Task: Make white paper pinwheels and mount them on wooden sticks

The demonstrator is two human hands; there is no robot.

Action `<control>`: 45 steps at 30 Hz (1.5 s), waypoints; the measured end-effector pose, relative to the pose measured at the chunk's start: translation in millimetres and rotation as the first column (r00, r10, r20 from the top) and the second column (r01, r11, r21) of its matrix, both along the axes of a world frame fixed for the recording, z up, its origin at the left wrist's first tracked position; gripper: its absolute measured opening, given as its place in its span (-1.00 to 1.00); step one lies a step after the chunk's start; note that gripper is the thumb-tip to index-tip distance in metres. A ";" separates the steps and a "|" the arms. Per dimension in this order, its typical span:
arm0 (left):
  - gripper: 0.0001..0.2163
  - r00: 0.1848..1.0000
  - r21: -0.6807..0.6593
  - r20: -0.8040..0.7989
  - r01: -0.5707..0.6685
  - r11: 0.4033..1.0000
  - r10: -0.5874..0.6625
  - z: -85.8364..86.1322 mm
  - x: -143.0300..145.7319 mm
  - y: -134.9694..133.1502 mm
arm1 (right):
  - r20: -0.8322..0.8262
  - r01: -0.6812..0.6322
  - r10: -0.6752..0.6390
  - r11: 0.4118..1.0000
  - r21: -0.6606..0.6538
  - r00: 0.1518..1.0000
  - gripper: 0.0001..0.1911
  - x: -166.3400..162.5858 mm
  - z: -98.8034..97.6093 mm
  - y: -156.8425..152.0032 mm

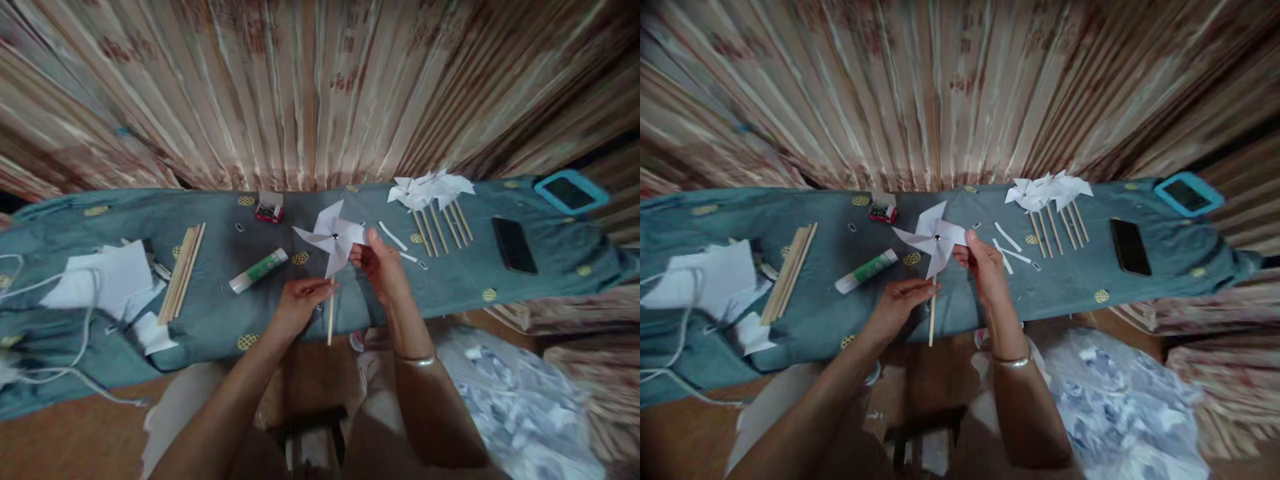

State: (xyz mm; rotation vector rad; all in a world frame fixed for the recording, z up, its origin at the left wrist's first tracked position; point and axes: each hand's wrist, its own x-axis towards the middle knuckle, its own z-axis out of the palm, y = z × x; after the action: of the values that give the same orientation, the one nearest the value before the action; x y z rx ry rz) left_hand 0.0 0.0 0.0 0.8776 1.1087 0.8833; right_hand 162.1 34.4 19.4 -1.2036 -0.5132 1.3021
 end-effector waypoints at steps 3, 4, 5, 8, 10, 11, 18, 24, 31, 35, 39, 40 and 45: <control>-0.74 0.999 0.009 0.000 0.032 0.999 -0.032 -3.3 -0.8 -3.5 | -0.027 0.061 -0.060 0.997 0.040 0.998 -0.51 1.6 0.3 3.2; -0.75 0.999 0.012 -0.001 0.038 0.999 -0.038 -4.2 -0.6 -4.3 | -0.033 0.076 -0.075 0.996 0.048 0.997 -0.52 1.9 0.3 3.8; -0.75 0.999 0.015 -0.003 0.042 0.999 -0.042 -5.1 -0.3 -4.9 | -0.036 0.087 -0.085 0.995 0.053 0.996 -0.54 2.0 0.2 4.2; -0.77 0.999 0.019 -0.002 0.040 0.999 -0.040 -6.9 1.2 -5.2 | -0.038 0.107 -0.105 0.992 0.060 0.994 -0.61 1.6 0.0 4.0; -0.77 0.999 0.019 0.005 0.042 0.999 -0.042 -7.7 1.5 -4.9 | -0.037 0.111 -0.109 0.992 0.058 0.993 -0.63 1.1 -0.2 3.3; -0.76 0.999 0.020 0.007 0.043 0.999 -0.044 -7.9 1.4 -4.8 | -0.035 0.109 -0.107 0.992 0.058 0.994 -0.63 0.9 -0.4 2.9; -0.78 1.000 0.032 0.008 0.018 0.999 -0.019 -7.9 0.6 -3.7 | -0.009 0.089 -0.089 0.992 0.092 0.996 -0.64 -0.6 -3.6 1.0; -0.76 1.000 0.025 0.012 0.002 1.000 -0.002 -4.2 0.2 -1.6 | 0.041 0.067 -0.071 0.994 0.089 0.997 -0.67 -1.5 -4.8 -0.6; -0.72 1.000 0.035 -0.002 -0.013 0.999 0.013 -2.9 -1.1 -0.4 | 0.087 0.029 -0.037 0.996 0.086 0.995 -0.70 -1.3 -6.2 -3.2; -0.66 1.000 0.036 -0.004 -0.020 0.999 0.020 -1.1 -0.5 0.4 | 0.106 0.018 -0.027 0.996 0.084 0.994 -0.69 -3.3 -5.4 -5.1; -0.62 0.999 0.021 0.021 -0.033 0.999 0.033 0.4 -0.5 1.8 | 0.121 -0.001 -0.009 0.997 0.080 0.993 -0.68 -5.4 -4.8 -6.8; -0.62 0.999 0.020 0.019 -0.037 0.999 0.036 0.7 -0.7 2.1 | 0.125 -0.008 -0.002 0.997 0.082 0.992 -0.69 -5.7 -5.3 -7.2; -0.61 0.999 0.027 -0.002 -0.041 0.999 0.041 1.7 -1.7 3.0 | 0.149 -0.023 0.010 0.996 0.090 0.989 -0.70 -5.1 -10.6 -9.0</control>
State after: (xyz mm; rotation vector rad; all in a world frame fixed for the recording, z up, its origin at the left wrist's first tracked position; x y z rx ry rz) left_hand -1.7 3.0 1.7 0.8812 1.1224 0.9328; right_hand 157.0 25.5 8.7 -1.2274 -0.6845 1.1957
